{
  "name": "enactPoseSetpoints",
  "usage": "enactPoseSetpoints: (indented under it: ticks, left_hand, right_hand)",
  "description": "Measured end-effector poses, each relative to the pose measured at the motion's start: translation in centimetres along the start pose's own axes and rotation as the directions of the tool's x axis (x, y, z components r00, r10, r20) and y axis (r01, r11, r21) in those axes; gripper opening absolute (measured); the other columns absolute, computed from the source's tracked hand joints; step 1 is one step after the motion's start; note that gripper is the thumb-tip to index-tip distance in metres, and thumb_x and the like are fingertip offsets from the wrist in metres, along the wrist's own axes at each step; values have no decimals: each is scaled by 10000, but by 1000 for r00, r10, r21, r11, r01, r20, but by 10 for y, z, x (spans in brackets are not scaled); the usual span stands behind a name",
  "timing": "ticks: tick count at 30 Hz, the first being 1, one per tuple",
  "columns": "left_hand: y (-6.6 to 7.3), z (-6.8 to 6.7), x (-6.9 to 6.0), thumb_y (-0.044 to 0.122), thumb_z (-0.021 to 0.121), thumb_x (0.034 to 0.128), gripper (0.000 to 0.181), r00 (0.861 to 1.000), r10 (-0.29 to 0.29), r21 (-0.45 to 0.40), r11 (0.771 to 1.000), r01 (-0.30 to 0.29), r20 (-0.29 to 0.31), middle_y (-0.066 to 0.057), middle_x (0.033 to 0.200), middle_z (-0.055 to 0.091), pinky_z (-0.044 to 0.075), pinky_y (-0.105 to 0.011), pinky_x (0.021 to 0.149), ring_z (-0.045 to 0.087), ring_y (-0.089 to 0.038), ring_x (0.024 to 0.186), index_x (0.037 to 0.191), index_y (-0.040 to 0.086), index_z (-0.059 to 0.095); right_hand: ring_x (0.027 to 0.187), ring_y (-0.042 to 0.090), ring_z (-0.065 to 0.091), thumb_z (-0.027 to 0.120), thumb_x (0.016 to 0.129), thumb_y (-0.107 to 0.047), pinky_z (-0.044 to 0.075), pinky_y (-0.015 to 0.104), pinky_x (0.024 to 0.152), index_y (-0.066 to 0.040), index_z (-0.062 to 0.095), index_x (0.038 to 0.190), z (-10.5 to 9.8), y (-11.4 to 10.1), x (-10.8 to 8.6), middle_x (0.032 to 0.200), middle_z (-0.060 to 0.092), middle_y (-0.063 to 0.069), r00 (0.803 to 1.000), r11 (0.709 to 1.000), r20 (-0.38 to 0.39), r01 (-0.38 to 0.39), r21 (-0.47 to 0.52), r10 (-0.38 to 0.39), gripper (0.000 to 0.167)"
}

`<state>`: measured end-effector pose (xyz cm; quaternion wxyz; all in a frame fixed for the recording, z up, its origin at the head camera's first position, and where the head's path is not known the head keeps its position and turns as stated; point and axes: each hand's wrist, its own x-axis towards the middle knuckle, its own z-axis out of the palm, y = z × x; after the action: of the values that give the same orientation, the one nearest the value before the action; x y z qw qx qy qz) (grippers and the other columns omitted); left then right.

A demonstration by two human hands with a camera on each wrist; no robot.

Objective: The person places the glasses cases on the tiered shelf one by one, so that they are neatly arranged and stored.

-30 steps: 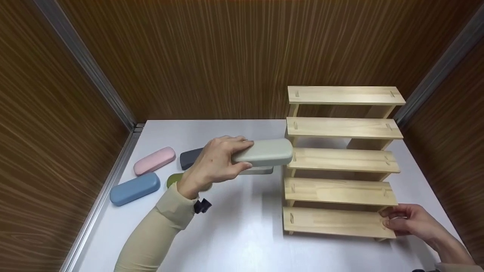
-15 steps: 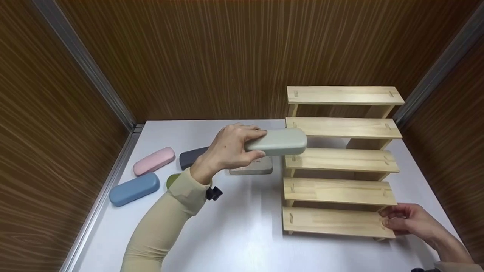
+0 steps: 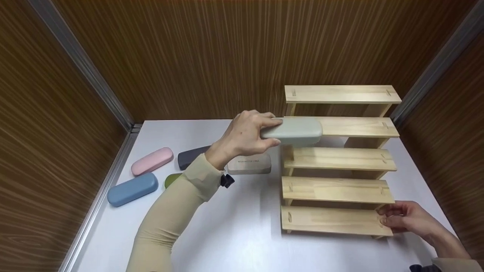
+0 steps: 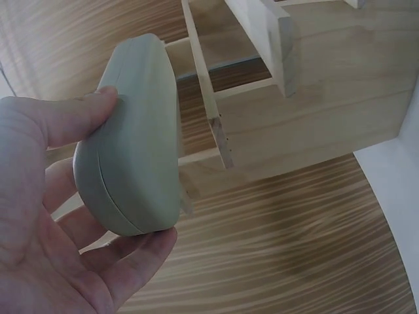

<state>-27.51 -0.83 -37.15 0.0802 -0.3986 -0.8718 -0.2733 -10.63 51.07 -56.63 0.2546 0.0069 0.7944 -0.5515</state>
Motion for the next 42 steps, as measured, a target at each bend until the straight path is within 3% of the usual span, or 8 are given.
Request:
enactPoseSetpoints:
  ticks: [10, 14, 21, 31, 38, 42]
  left_hand:
    - [15, 0, 39, 364, 845, 946, 547, 999, 17, 27, 999, -18, 27, -12, 1365, 826, 556, -377, 774, 754, -217, 969, 1459, 189, 771]
    - [21, 0, 52, 398, 855, 948, 550, 1000, -12, 26, 1000, 11, 24, -36, 1477, 782, 586, -349, 810, 798, -203, 1101, 1462, 221, 768]
    - [30, 1, 74, 393, 860, 957, 545, 999, -18, 3, 1000, 18, 29, 28, 1371, 827, 583, -326, 838, 769, -149, 1055, 1466, 220, 767]
    - [42, 5, 100, 418, 860, 968, 572, 998, -51, -12, 999, 52, 24, 23, 1533, 736, 597, -265, 931, 767, -120, 1289, 1498, 240, 737]
    - [54, 6, 118, 417, 839, 984, 582, 996, -59, -24, 998, 60, 61, 63, 1508, 761, 553, -224, 861, 750, -75, 1111, 1529, 261, 707]
    - [60, 8, 128, 419, 835, 991, 581, 996, -63, -18, 998, 65, 68, 79, 1504, 762, 531, -204, 845, 728, -48, 1098, 1537, 273, 700]
  right_hand:
    - [910, 10, 772, 687, 1081, -48, 677, 274, 794, -254, 802, 1174, 2, -1, -1, 1013, 785, -182, 1000, 1000, -2, 6, 13, -6, 254]
    - [909, 8, 771, 688, 1079, -43, 676, 273, 789, -255, 802, 1159, 3, 0, 0, 1009, 786, -185, 1000, 1000, -4, 8, 24, -8, 254]
    - [913, -7, 767, 683, 1071, -11, 666, 245, 784, -242, 810, 1140, 3, 3, 1, 1018, 799, -192, 999, 998, -9, 44, 55, -44, 273]
    - [961, -22, 788, 675, 1068, 31, 663, 223, 794, -242, 851, 1160, 2, 14, -1, 1109, 837, -215, 996, 989, -1, 83, 119, -84, 338]
    - [998, -1, 791, 642, 1066, 80, 670, 225, 816, -221, 860, 1219, -1, 21, -7, 1178, 821, -204, 992, 977, 62, 100, 189, -114, 402]
    - [991, -4, 786, 633, 1070, 77, 671, 229, 822, -233, 862, 1219, -2, 24, -10, 1148, 828, -190, 991, 977, 78, 88, 193, -105, 413]
